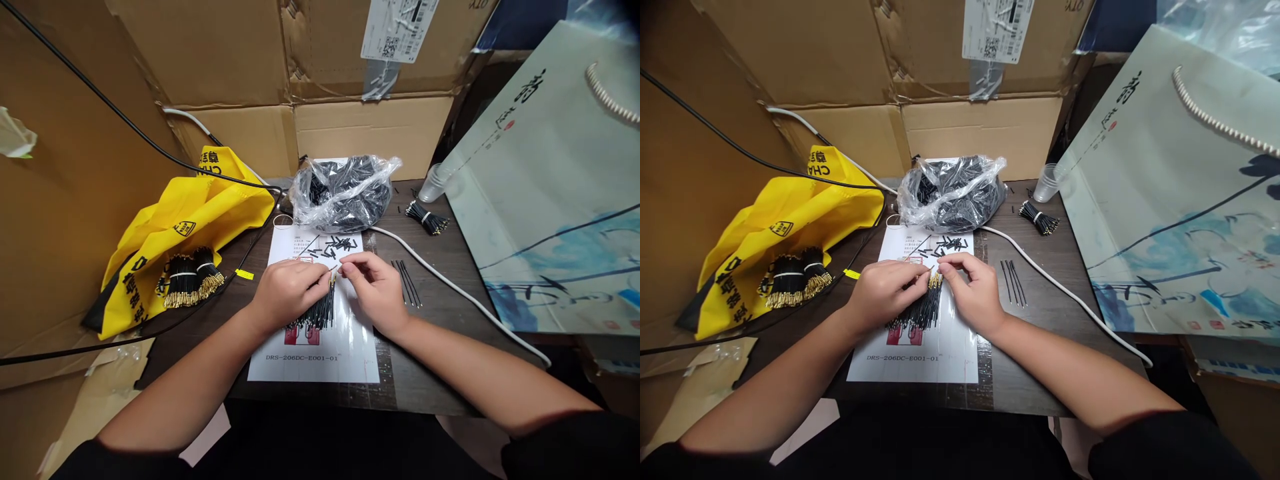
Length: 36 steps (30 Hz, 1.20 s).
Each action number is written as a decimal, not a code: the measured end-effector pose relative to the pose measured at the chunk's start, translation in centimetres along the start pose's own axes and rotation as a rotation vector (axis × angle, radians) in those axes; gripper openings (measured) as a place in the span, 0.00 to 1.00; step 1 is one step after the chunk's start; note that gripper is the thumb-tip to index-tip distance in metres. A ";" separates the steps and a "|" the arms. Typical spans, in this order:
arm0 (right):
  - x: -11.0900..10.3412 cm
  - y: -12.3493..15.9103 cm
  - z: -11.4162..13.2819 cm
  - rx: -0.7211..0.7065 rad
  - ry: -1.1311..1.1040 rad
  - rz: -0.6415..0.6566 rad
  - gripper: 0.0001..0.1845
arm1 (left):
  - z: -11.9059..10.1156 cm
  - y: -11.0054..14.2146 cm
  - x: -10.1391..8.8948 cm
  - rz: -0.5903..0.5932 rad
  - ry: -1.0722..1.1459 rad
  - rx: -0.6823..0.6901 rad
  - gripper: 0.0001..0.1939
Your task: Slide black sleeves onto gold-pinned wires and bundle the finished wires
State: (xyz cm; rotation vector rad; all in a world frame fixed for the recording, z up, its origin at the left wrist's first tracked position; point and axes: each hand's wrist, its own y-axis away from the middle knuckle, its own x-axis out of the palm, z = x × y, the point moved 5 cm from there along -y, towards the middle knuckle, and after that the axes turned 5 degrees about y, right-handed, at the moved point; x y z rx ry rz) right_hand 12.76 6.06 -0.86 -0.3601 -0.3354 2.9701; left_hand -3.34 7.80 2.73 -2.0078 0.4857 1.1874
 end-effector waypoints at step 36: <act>-0.1 -0.6 -1.3 0.048 -0.180 -0.003 0.10 | -0.1 0.2 -0.2 -0.109 -0.028 0.111 0.07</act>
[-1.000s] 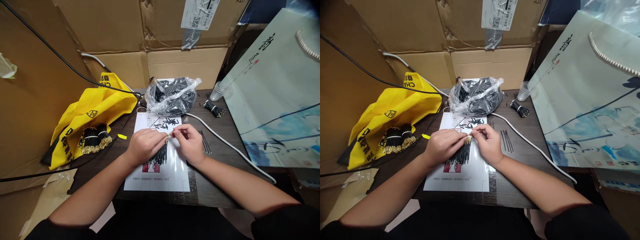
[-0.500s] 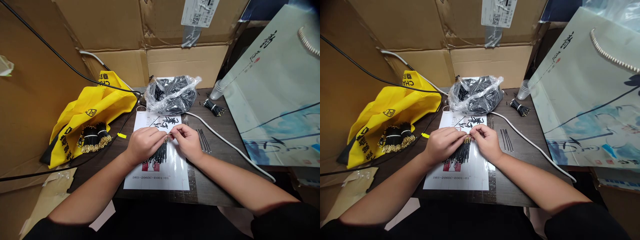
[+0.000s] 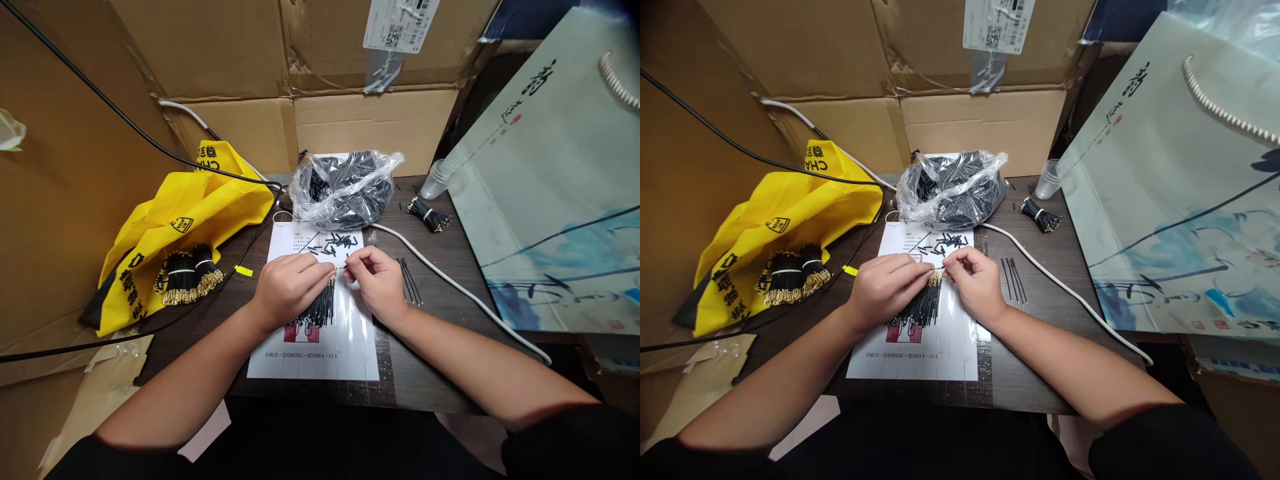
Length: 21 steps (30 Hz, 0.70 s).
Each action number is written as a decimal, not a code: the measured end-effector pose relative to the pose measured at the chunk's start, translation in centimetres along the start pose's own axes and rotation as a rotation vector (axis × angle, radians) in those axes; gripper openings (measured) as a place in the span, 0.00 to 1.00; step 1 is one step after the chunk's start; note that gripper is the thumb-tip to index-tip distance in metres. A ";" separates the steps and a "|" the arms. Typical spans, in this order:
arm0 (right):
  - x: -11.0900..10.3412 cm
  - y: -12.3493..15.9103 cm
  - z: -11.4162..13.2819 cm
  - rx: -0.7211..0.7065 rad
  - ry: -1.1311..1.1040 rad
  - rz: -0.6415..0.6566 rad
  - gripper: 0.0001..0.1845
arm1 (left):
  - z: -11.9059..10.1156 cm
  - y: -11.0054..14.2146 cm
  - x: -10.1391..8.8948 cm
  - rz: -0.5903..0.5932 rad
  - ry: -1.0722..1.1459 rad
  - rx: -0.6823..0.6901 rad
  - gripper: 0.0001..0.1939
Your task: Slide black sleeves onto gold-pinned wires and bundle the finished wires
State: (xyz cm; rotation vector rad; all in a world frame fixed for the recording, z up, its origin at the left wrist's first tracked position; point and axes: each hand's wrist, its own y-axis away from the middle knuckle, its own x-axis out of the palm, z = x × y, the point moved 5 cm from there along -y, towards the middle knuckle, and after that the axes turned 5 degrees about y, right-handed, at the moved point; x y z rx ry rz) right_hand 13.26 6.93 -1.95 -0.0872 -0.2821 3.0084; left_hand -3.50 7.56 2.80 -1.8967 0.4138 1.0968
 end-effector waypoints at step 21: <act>-0.1 0.2 0.0 -0.012 0.071 0.012 0.14 | -0.2 0.1 -0.2 -0.078 0.033 -0.026 0.05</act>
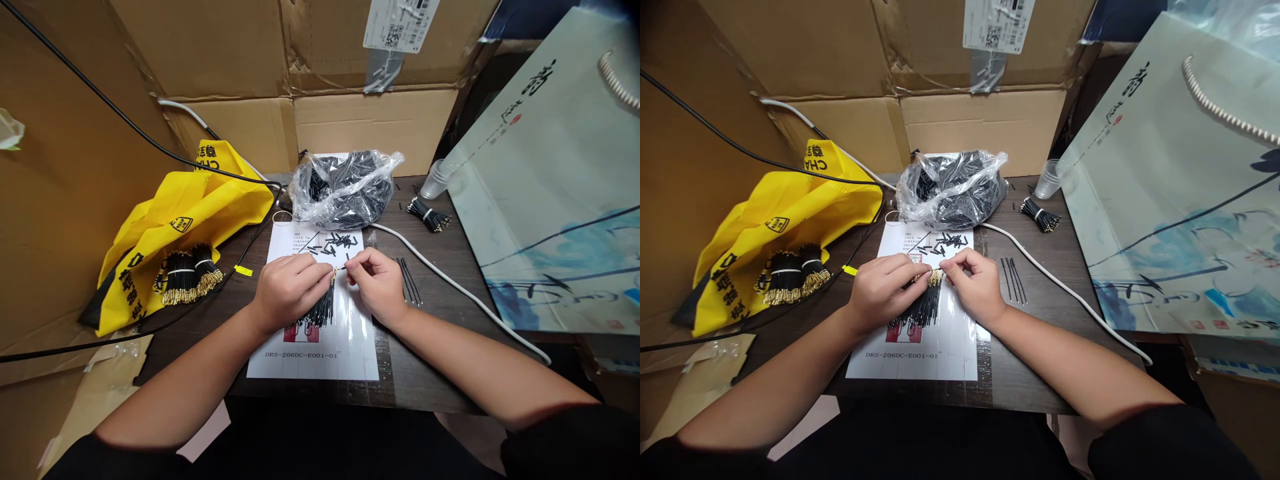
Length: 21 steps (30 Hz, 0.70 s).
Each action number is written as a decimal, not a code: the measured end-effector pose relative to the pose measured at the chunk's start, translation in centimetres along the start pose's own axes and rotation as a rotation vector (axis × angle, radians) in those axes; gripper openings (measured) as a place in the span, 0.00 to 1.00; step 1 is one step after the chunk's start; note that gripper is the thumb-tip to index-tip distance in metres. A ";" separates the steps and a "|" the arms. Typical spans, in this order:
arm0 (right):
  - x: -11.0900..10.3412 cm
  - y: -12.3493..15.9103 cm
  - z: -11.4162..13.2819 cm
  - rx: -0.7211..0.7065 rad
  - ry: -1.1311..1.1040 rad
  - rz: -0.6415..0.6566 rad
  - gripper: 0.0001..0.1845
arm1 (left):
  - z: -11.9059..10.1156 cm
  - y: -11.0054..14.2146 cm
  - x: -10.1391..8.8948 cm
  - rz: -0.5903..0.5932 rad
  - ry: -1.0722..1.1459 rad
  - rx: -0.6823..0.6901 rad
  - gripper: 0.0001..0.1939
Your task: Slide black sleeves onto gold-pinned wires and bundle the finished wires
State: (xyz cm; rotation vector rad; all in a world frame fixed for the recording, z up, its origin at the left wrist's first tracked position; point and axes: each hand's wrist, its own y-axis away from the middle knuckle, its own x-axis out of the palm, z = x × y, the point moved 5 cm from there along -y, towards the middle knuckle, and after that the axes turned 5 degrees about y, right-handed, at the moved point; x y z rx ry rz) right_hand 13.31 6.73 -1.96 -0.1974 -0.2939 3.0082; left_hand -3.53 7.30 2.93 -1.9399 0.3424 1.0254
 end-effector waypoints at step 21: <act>0.4 0.0 0.5 -0.043 0.068 0.103 0.19 | -0.6 0.1 0.1 0.002 -0.011 0.091 0.06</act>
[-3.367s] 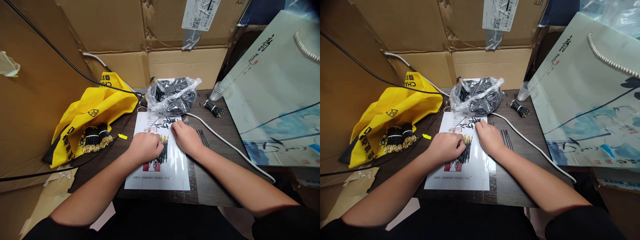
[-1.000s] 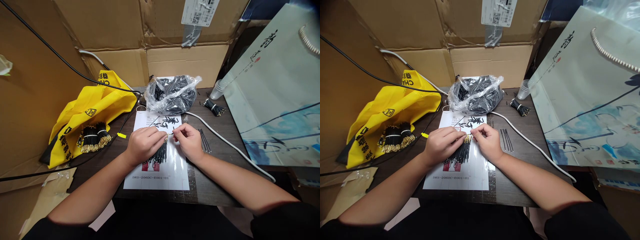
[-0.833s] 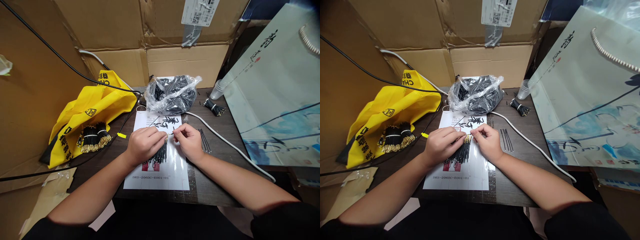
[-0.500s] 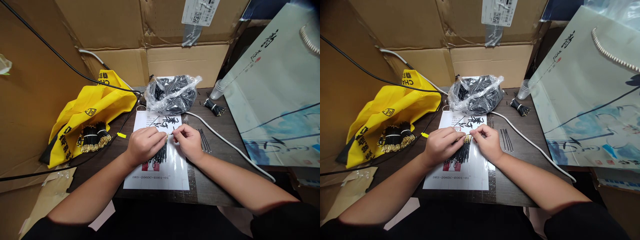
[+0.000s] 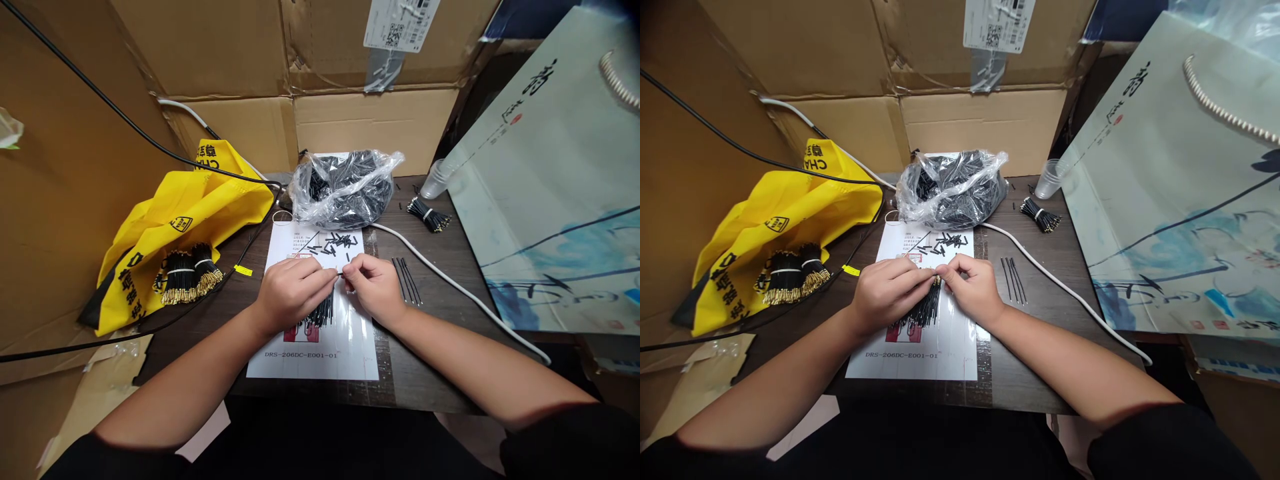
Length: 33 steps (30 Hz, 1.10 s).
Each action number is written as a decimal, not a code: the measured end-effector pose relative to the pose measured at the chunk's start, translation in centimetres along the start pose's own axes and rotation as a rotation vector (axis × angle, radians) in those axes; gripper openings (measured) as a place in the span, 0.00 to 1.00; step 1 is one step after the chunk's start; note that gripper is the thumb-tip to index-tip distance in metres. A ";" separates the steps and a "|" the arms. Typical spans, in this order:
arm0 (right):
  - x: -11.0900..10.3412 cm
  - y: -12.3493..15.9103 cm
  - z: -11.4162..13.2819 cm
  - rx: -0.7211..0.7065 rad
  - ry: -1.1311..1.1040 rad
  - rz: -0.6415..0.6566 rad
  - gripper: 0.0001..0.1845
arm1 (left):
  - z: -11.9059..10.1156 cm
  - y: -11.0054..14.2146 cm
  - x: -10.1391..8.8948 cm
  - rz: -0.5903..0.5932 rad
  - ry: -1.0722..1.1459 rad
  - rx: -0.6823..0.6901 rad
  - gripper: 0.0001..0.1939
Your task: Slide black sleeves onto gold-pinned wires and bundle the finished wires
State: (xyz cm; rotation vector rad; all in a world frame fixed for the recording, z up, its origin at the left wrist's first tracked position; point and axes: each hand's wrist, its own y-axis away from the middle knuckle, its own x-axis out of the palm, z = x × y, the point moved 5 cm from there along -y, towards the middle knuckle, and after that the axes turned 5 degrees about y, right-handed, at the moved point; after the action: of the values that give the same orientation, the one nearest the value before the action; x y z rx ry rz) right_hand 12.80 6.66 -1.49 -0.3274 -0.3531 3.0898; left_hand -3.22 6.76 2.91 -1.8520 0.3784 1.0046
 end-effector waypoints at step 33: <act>2.0 1.0 2.2 -0.246 0.147 0.117 0.07 | 2.5 0.7 2.3 -0.232 1.060 -0.863 0.12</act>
State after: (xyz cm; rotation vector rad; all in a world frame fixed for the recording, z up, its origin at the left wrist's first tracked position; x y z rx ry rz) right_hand 10.43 5.27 0.02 -0.5962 -0.7353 3.1106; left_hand -3.50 8.91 0.20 -3.0494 0.3341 -0.1343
